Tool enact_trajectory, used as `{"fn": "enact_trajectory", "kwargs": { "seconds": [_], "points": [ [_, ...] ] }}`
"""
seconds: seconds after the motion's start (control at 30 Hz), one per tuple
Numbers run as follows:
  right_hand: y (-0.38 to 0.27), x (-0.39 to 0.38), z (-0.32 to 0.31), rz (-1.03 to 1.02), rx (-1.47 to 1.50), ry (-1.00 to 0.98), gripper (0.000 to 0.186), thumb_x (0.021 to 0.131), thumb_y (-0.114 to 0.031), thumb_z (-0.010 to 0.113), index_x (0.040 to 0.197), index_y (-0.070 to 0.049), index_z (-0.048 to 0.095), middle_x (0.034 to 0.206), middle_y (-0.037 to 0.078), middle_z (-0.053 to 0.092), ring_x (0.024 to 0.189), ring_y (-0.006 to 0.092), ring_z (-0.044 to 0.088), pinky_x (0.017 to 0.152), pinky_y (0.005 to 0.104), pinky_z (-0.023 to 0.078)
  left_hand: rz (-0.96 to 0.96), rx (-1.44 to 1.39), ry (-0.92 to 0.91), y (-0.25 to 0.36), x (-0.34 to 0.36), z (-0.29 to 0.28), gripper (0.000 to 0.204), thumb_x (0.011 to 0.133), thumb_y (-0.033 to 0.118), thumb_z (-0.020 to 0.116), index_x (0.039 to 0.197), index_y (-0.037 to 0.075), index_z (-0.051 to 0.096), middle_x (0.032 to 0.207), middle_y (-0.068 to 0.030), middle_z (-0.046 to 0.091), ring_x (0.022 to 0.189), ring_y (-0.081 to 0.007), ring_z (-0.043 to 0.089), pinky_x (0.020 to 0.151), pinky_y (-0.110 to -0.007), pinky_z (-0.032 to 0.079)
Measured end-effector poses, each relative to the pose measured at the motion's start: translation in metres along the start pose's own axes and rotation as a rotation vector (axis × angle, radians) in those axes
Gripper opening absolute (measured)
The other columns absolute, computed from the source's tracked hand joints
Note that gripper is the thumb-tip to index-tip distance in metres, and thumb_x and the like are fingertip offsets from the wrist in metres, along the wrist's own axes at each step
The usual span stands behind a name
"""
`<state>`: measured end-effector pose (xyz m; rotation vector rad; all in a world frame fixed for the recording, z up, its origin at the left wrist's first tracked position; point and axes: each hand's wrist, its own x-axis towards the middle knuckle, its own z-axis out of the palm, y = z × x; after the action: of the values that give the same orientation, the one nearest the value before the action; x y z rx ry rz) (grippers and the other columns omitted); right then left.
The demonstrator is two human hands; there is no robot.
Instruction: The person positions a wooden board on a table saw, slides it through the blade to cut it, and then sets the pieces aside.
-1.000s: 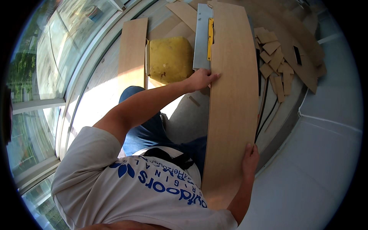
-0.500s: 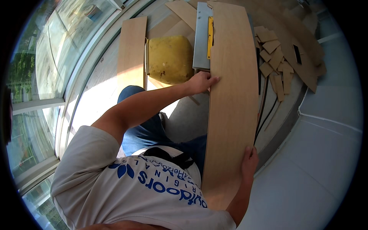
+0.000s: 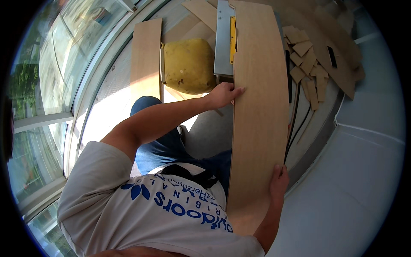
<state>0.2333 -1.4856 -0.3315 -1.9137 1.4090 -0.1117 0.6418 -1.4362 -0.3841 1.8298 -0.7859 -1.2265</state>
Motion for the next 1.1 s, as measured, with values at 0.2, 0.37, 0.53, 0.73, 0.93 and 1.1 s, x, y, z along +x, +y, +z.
{"fn": "enact_trajectory", "kwargs": {
  "seconds": [0.2,0.37,0.53,0.73,0.93,1.1],
  "points": [
    [-0.011,-0.006,-0.001,0.011,-0.039,0.025,0.039,0.105,-0.03,0.052,0.121,0.004,0.06,0.103,0.021,0.069,0.091,0.0264,0.066,0.083,0.0384,0.05,-0.004,-0.025,0.013,-0.013,0.002,0.009,0.061,0.101,0.051,0.054,0.099,-0.009,0.068,0.081,-0.0155,0.072,0.079,-0.0245,0.072,0.078,-0.037,0.055],
    [0.002,-0.008,-0.002,0.003,-0.064,0.016,0.04,0.105,-0.032,0.052,0.121,0.005,0.06,0.101,0.022,0.069,0.09,0.0286,0.066,0.082,0.0395,0.051,-0.016,-0.015,-0.034,0.002,-0.01,0.005,0.061,0.101,0.051,0.053,0.102,-0.008,0.069,0.083,-0.0147,0.073,0.081,-0.0239,0.072,0.079,-0.037,0.055],
    [0.012,-0.011,-0.002,-0.012,-0.083,0.011,0.041,0.105,-0.033,0.052,0.119,0.005,0.061,0.101,0.022,0.069,0.089,0.0296,0.066,0.082,0.0399,0.05,-0.029,0.022,-0.029,-0.008,-0.009,0.01,0.061,0.101,0.052,0.052,0.103,-0.007,0.069,0.083,-0.0136,0.073,0.08,-0.0233,0.072,0.075,-0.037,0.056],
    [0.018,-0.018,-0.001,0.004,-0.075,0.017,0.04,0.105,-0.033,0.052,0.118,0.004,0.061,0.099,0.021,0.07,0.087,0.0291,0.066,0.081,0.0391,0.05,-0.079,0.048,-0.053,-0.005,-0.017,0.012,0.062,0.102,0.054,0.05,0.107,-0.005,0.068,0.085,-0.0135,0.074,0.082,-0.0232,0.072,0.074,-0.037,0.056],
    [0.034,-0.023,0.002,-0.006,-0.058,0.021,0.04,0.105,-0.032,0.053,0.12,0.004,0.061,0.099,0.021,0.07,0.086,0.0262,0.065,0.081,0.0377,0.051,-0.071,0.053,-0.079,-0.005,-0.022,0.013,0.061,0.103,0.052,0.049,0.107,-0.005,0.068,0.089,-0.0143,0.074,0.086,-0.0241,0.072,0.081,-0.038,0.055],
    [0.038,-0.027,0.002,-0.016,-0.086,0.021,0.039,0.104,-0.03,0.053,0.123,0.003,0.061,0.101,0.02,0.071,0.088,0.0244,0.065,0.082,0.0368,0.051,-0.075,0.034,-0.084,-0.016,-0.02,0.019,0.06,0.103,0.051,0.049,0.105,-0.006,0.068,0.089,-0.0151,0.074,0.086,-0.0245,0.072,0.081,-0.038,0.054]
  ]
}}
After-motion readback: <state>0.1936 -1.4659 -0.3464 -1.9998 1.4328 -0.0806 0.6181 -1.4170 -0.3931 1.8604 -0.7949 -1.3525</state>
